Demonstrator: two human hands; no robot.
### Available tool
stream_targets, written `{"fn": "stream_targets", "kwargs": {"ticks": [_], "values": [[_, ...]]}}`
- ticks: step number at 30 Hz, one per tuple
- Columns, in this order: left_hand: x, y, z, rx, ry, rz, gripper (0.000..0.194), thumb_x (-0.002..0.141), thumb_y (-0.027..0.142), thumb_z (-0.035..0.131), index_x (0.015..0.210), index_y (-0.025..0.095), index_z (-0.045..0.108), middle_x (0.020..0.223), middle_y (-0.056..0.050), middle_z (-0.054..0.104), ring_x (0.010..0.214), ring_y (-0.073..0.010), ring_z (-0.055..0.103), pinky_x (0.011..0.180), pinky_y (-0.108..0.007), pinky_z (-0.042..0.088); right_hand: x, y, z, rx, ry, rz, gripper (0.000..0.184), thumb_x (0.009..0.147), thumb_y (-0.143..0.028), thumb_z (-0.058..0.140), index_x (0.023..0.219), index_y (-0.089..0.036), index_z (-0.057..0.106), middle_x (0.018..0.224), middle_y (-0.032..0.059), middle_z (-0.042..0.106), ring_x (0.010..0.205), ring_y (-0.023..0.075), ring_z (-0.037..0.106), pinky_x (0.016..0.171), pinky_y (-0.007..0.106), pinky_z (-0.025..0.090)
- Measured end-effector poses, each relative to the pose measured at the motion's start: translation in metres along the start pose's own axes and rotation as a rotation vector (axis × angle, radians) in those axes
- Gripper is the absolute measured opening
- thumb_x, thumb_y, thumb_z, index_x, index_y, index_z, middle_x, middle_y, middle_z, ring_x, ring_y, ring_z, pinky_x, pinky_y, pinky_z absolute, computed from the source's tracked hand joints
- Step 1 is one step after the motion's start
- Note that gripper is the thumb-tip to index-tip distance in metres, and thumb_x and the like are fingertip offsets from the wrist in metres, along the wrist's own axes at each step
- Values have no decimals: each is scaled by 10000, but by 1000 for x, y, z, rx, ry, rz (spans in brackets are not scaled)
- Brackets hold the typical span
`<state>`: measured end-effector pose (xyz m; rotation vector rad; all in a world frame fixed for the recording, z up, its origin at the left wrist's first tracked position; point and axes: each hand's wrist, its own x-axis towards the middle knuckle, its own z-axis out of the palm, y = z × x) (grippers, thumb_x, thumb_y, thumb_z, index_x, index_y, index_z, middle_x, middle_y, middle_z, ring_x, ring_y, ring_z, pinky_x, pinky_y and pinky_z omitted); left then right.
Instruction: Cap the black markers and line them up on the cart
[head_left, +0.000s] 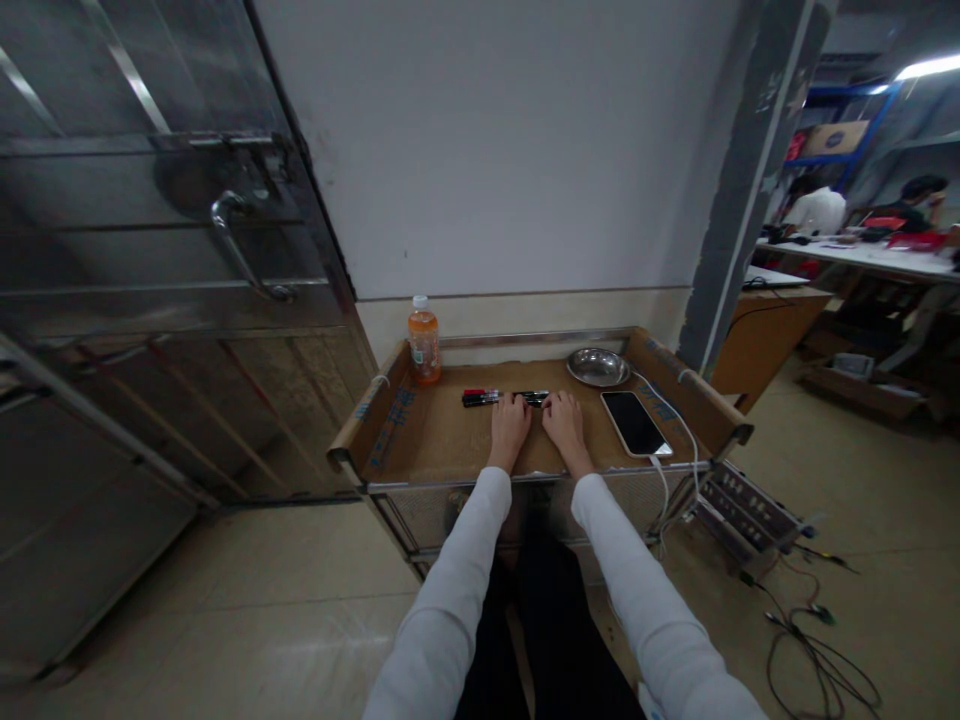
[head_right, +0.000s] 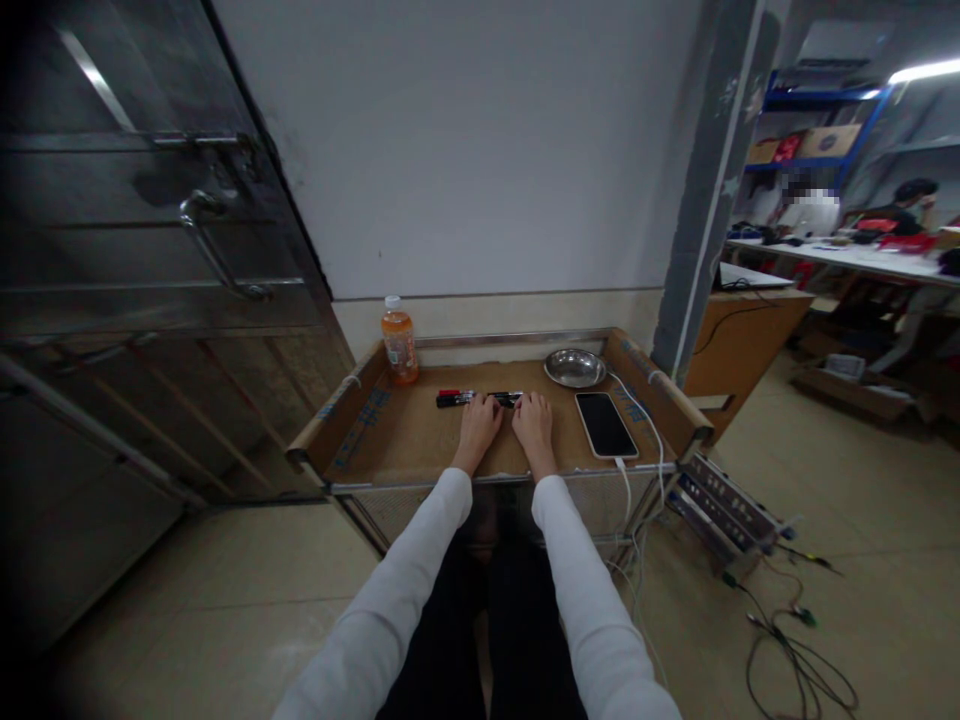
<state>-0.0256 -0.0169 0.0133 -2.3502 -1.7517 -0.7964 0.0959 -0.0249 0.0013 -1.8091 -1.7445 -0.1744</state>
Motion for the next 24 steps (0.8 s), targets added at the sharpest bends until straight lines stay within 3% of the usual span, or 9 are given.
{"fn": "stream_targets", "kwargs": {"ticks": [8,16,21,24], "values": [[0,1,-2,-21,14,-27,168,865,136,431,949,131,577,1042,-166,589,1026,-271,558,904,-406,425,0,2,3,23,15,-21,237,822,-103,444,933,-174,640,1002,131,619,963,248,512,851,359,364],[-6,-1,-3,20,272,-404,310,866,116,346,1106,38,526,1160,-269,546,1105,-336,526,934,-491,402,-1,0,0,31,2,-17,243,837,-103,431,934,-169,645,1014,128,612,978,250,510,864,360,359],[-8,-4,7,8,335,-409,343,846,136,399,1154,57,528,1182,-253,570,1139,-329,521,959,-507,405,0,-3,-5,46,-37,-13,241,846,-95,430,925,-173,643,1012,116,611,980,231,510,860,343,347],[-8,-2,7,79,288,-433,387,853,152,396,1206,44,511,1270,-261,530,1223,-336,471,998,-508,379,0,-4,-8,47,-57,-41,224,857,-105,434,896,-173,644,996,102,612,976,212,510,852,320,339]]}}
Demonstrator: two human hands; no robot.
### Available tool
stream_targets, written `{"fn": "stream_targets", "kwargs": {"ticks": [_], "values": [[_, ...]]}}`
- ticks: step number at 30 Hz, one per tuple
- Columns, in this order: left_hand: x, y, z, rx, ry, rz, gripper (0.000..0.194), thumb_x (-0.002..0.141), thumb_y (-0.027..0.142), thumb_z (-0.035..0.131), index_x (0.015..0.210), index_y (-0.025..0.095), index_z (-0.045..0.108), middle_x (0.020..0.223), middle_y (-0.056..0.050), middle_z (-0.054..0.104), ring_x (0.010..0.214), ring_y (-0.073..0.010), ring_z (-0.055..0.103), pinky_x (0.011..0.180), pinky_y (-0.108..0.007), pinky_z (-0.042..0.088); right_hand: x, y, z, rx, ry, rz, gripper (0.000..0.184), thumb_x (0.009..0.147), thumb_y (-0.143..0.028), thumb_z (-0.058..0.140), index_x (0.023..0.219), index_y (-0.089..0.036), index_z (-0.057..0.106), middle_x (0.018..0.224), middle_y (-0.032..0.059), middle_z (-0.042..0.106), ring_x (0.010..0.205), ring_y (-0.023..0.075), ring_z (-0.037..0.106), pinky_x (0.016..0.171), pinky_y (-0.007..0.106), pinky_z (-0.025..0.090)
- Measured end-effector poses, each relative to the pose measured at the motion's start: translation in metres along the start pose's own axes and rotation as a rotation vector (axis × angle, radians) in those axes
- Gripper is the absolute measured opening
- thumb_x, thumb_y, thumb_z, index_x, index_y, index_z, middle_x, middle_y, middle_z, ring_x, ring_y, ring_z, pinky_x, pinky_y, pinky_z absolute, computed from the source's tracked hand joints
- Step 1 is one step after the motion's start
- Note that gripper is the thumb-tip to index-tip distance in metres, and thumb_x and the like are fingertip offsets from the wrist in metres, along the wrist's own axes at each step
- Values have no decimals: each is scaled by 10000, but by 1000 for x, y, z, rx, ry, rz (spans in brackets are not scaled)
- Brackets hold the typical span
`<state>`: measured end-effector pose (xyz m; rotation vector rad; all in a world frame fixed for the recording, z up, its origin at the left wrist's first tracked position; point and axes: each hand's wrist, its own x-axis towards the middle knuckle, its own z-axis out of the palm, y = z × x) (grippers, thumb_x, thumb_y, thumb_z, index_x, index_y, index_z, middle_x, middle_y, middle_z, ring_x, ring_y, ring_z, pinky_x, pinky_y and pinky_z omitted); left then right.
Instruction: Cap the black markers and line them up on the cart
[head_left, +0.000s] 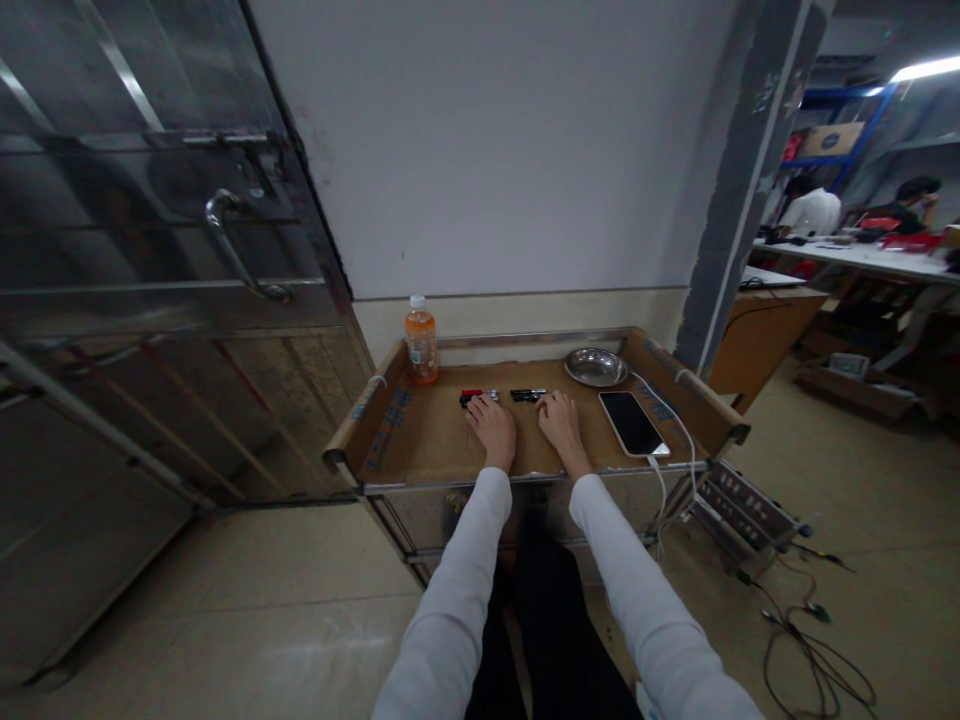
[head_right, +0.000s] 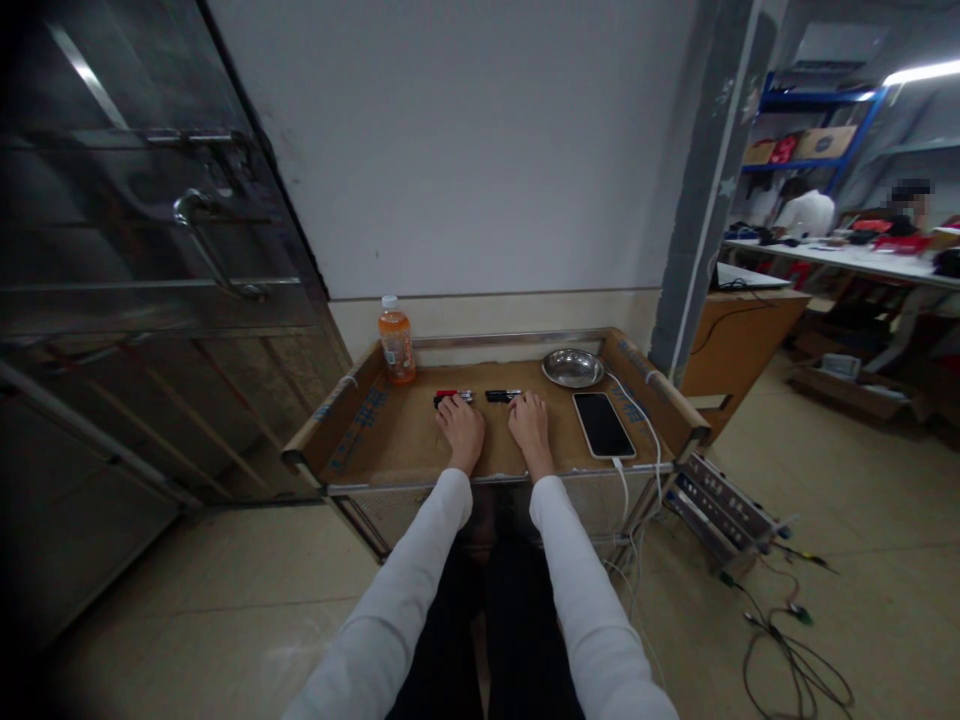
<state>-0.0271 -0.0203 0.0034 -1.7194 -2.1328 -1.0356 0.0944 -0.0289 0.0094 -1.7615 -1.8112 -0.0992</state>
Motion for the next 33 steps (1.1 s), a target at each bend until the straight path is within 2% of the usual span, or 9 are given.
{"fn": "stream_targets", "kwargs": {"ticks": [3,5,11,15,19,22,26,29,33], "values": [[0,3,-5,93,-73,-16,422,865,174,387,1248,28,490,1356,-260,464,1302,-341,399,1044,-483,341,0,-1,-3,-3,-24,-8,212,866,-115,436,880,-166,642,996,96,612,985,202,508,855,309,331],[0,4,-9,113,-97,-12,425,869,180,386,1246,14,489,1345,-260,471,1316,-343,381,1057,-471,324,0,-1,-4,0,-29,-5,217,868,-113,430,878,-166,641,996,96,614,989,201,509,856,308,330],[0,4,-17,101,-104,-13,352,891,121,318,1154,9,523,1180,-259,546,1202,-325,476,1014,-474,346,0,-1,-2,17,15,-10,236,862,-98,406,909,-164,628,1006,102,621,990,221,520,869,334,351],[3,4,-17,42,-136,32,318,942,168,280,1078,56,544,1075,-217,579,1075,-303,542,925,-465,409,2,0,3,70,73,-13,294,845,-88,399,1058,-139,594,1067,124,609,1010,235,522,893,362,373],[9,4,-13,-158,-216,274,270,966,278,354,1057,133,563,1042,-138,593,941,-216,593,821,-317,454,4,3,6,147,136,-100,461,834,-93,412,1287,-150,476,1178,126,564,1074,229,511,912,354,395],[10,4,-10,-328,-250,405,217,951,301,423,1048,192,584,1033,-90,587,853,-166,609,751,-256,457,5,5,8,159,123,-152,410,841,-102,424,1232,-167,528,1154,116,578,1051,222,524,904,337,404],[9,4,-6,-572,-177,428,184,913,313,512,1042,195,569,1040,-77,586,904,-171,608,808,-281,478,6,8,13,117,79,-127,249,864,-135,440,1042,-165,610,1047,117,626,985,226,547,884,344,407],[11,3,-1,-737,-83,408,230,889,316,554,1075,181,533,1045,-83,597,965,-177,599,876,-318,481,7,9,17,129,57,-128,217,862,-140,456,1016,-160,607,1047,121,637,984,227,556,883,346,411],[13,2,5,-857,-65,369,295,887,315,551,1145,182,501,1074,-91,601,925,-164,609,829,-311,507,8,11,21,236,36,-178,205,865,-148,459,1011,-164,603,1057,113,641,994,217,568,897,339,427]]}}
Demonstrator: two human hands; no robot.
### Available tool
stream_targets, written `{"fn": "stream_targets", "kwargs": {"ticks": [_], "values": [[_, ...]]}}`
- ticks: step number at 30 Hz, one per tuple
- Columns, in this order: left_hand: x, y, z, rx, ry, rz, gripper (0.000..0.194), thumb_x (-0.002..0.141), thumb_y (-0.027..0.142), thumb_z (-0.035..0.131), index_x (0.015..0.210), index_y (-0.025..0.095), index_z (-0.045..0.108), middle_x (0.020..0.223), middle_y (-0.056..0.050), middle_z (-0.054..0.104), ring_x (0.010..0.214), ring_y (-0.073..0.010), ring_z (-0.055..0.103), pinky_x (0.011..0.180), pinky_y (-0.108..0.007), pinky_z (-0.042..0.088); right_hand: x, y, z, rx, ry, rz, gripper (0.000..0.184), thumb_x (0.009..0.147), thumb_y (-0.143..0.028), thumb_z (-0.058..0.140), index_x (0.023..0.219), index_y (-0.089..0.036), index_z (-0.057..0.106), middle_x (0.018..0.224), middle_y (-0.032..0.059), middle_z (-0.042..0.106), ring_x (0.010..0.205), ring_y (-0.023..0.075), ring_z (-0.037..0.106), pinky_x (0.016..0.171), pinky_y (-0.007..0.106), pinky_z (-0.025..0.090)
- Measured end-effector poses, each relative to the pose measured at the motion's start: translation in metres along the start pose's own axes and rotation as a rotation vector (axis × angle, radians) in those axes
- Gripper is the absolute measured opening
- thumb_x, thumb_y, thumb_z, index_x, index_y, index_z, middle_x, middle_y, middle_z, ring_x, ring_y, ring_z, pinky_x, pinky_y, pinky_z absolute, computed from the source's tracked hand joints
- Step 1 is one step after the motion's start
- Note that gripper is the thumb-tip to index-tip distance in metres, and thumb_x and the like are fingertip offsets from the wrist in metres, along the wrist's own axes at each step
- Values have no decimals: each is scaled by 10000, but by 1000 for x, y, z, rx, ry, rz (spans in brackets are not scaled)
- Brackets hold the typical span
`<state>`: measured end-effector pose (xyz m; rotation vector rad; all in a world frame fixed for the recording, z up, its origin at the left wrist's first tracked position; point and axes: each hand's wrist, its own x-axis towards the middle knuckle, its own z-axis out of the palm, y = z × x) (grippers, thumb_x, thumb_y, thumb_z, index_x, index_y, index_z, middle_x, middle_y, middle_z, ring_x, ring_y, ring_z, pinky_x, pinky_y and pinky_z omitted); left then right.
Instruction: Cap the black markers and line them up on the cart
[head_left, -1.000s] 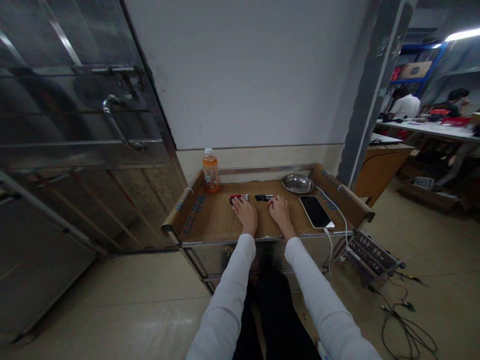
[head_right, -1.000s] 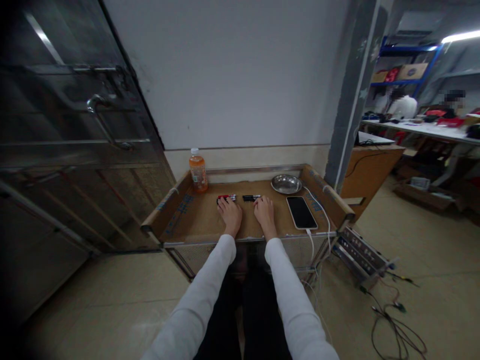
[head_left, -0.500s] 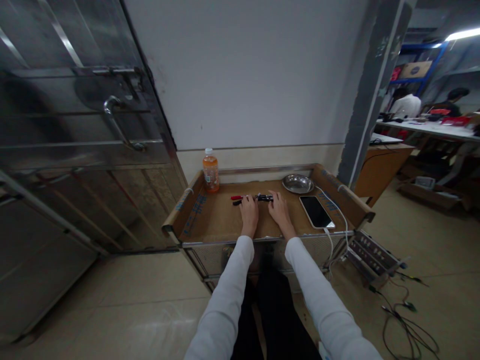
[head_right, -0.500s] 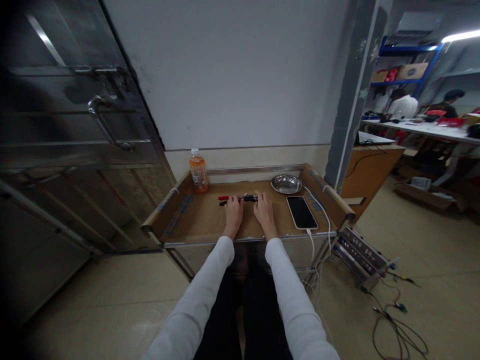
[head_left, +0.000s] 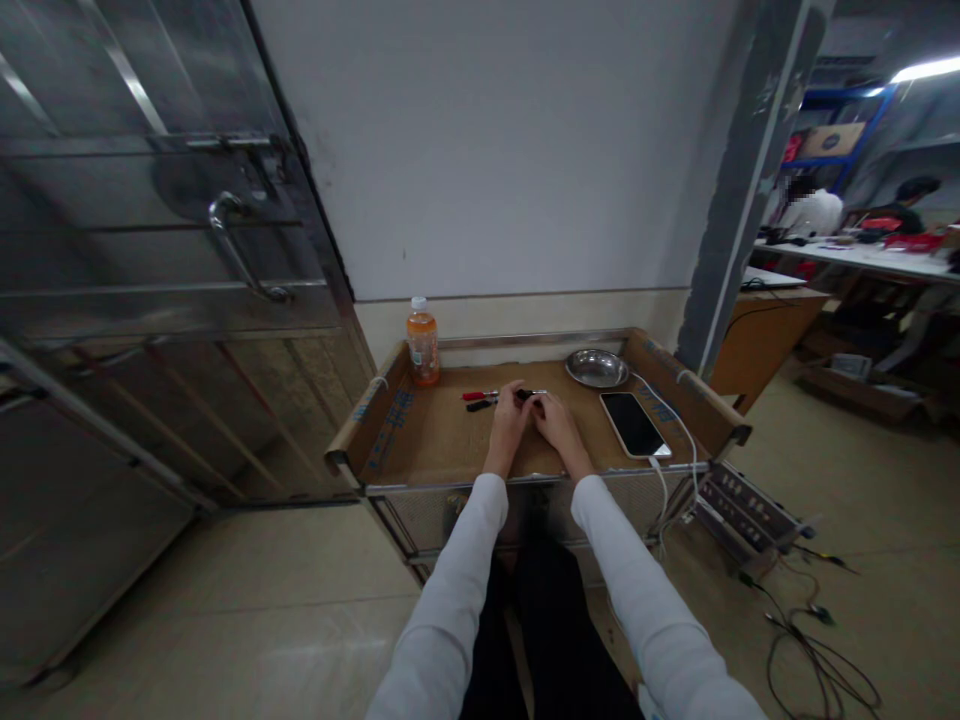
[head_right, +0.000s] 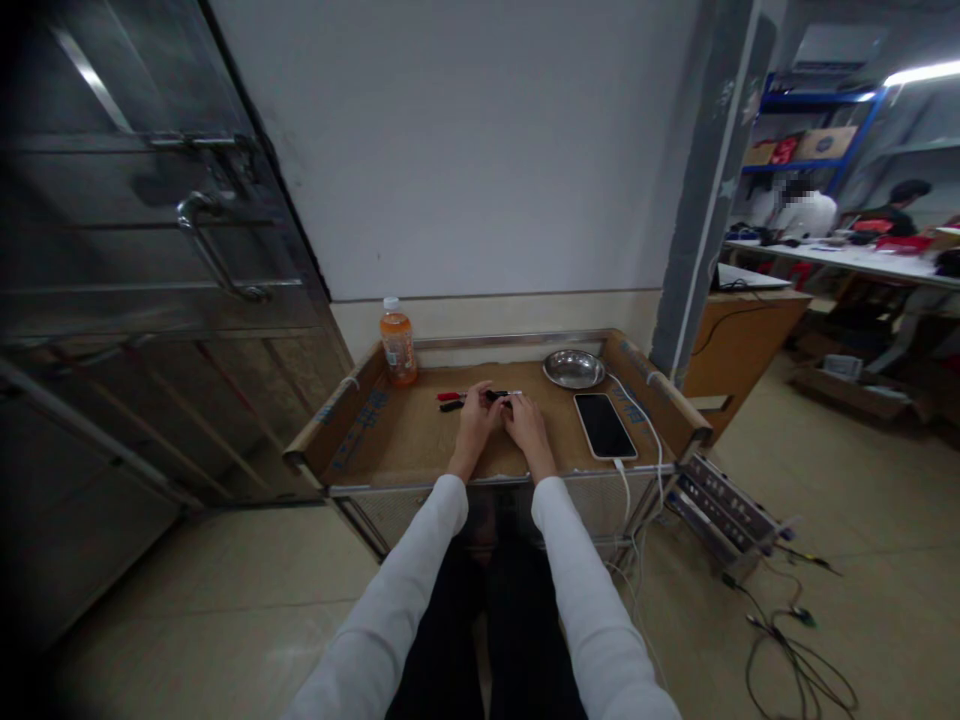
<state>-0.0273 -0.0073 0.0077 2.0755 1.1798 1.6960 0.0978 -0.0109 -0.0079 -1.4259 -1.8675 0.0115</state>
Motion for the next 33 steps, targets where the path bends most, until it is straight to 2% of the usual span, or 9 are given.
{"fn": "stream_targets", "kwargs": {"ticks": [6,17,21,25,28,33], "values": [[1,3,-6,31,122,-48,268,926,311,472,1158,185,519,1042,-90,598,876,-163,601,855,-339,492,0,4,3,100,33,-4,232,864,-139,445,1034,-167,601,1059,113,643,1021,214,575,918,354,445],[3,11,-11,72,143,-104,285,964,258,329,1162,164,511,1122,-125,572,1063,-185,553,983,-371,424,0,-3,-4,142,41,9,171,867,-153,469,935,-179,624,998,94,667,969,205,607,880,332,460],[3,9,-12,79,187,-138,289,958,233,317,1171,159,497,1145,-136,561,1087,-192,540,984,-376,423,0,-5,-6,178,33,11,174,881,-177,463,918,-191,632,987,85,678,947,199,618,868,321,463],[4,2,-12,100,236,-165,271,951,209,323,1150,152,499,1148,-144,554,1095,-196,533,987,-377,419,0,-5,-6,166,94,68,220,892,-184,429,954,-178,640,991,103,678,958,207,611,877,336,459],[3,-5,-8,123,154,-171,253,941,169,322,1096,152,521,1105,-136,564,1057,-196,551,977,-384,427,-1,-2,-6,158,160,120,256,908,-201,394,966,-168,641,1001,112,671,961,208,601,886,344,453],[-1,-11,1,179,-111,-140,169,913,134,396,986,165,546,1022,-105,584,998,-200,574,937,-387,456,-1,-1,-8,158,250,161,303,942,-236,336,1019,-155,618,1023,114,653,959,197,589,871,322,450]]}}
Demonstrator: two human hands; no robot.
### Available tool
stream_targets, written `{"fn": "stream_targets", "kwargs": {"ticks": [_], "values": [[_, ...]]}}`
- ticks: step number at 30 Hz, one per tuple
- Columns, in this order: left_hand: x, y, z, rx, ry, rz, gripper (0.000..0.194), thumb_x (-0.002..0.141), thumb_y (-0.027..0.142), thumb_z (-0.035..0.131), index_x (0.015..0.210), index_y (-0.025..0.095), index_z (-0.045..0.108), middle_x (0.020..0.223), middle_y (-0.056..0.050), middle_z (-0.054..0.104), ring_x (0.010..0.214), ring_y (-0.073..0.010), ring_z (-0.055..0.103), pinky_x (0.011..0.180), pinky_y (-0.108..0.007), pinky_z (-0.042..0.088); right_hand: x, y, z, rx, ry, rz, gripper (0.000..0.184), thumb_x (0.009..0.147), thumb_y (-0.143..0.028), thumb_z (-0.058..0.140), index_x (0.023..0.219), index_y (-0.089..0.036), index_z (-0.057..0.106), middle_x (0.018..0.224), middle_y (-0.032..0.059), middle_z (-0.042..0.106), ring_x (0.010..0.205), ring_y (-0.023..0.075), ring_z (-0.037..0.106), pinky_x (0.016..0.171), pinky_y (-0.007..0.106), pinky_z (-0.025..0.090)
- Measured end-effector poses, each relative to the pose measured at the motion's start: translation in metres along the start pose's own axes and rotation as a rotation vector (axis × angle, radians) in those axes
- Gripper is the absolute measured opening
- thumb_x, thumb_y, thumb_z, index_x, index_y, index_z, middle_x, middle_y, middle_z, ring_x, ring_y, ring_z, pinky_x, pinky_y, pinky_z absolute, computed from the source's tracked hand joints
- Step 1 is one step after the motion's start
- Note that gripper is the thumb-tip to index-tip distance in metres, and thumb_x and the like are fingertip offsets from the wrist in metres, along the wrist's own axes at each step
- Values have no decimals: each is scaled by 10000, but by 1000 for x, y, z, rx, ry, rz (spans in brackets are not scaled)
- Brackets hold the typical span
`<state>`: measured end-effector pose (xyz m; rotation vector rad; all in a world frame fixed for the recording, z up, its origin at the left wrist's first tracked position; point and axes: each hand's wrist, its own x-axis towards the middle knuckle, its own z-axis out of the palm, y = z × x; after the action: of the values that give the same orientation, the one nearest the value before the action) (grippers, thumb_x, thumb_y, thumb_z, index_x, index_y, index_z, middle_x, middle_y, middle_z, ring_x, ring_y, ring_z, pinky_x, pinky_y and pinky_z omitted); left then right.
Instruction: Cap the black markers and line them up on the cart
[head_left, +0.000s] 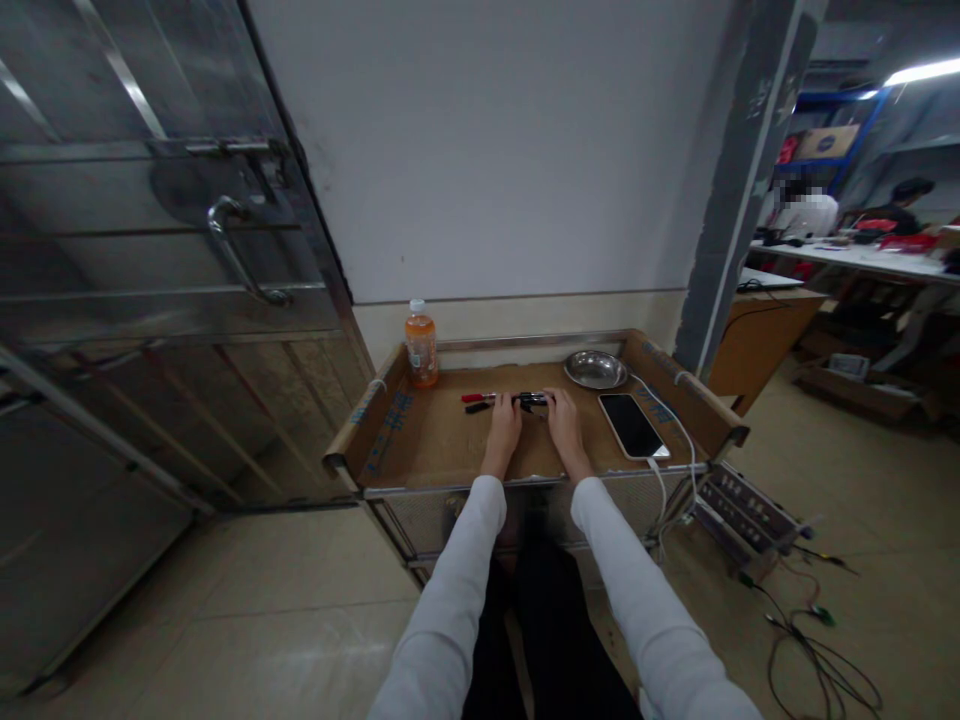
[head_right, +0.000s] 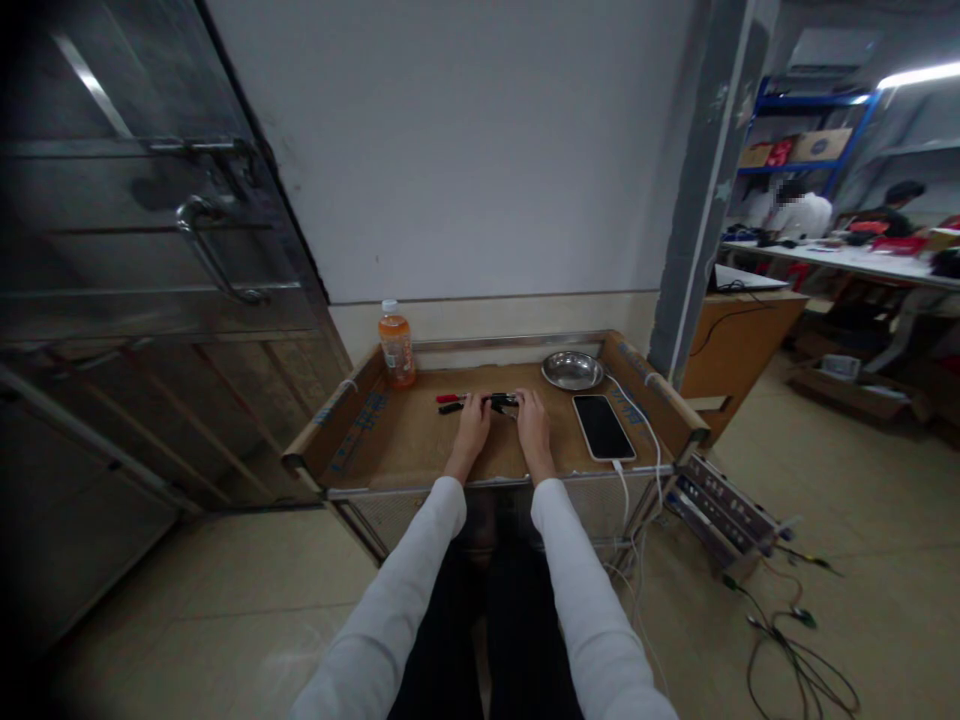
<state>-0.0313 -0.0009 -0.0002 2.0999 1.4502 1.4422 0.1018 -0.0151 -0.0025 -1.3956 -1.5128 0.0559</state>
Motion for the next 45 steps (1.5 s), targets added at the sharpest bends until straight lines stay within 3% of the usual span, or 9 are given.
{"fn": "stream_targets", "kwargs": {"ticks": [9,14,19,26,36,45], "values": [[-4,-1,2,60,-163,28,152,840,55,483,912,168,555,1014,-76,557,971,-183,580,907,-367,479,0,-2,0,-47,-30,-14,304,952,-244,334,1025,-159,616,1026,120,647,961,196,589,872,320,451],[-2,2,4,120,-116,-19,142,870,83,462,935,156,565,1045,-99,545,977,-191,580,916,-373,471,-1,-3,-1,-93,-76,-59,305,943,-218,345,1063,-165,621,1047,115,645,990,199,587,899,332,450],[3,7,-2,44,-56,44,133,905,175,476,1004,170,564,1024,-94,576,946,-193,587,908,-366,478,-1,-3,2,-184,-161,-103,297,929,-192,376,1086,-152,624,1072,126,645,1015,209,580,915,345,448],[3,7,-3,-68,-135,77,127,878,100,483,935,175,567,958,-60,611,899,-169,606,881,-348,493,-1,-6,4,-197,-263,-175,280,897,-131,411,1049,-161,645,1083,115,646,1027,193,578,923,323,452],[0,5,-4,12,-124,-16,175,840,56,481,954,177,537,939,-58,613,934,-181,601,889,-366,481,-2,-5,2,-177,-302,-203,341,846,-75,444,1137,-162,599,1139,102,622,1085,201,548,975,346,430],[-1,-3,4,6,-132,34,239,801,3,467,968,171,500,963,-67,581,964,-196,586,899,-393,483,-2,-3,2,-124,-267,-185,358,819,-72,456,1136,-184,579,1124,91,612,1075,203,540,966,372,428]]}}
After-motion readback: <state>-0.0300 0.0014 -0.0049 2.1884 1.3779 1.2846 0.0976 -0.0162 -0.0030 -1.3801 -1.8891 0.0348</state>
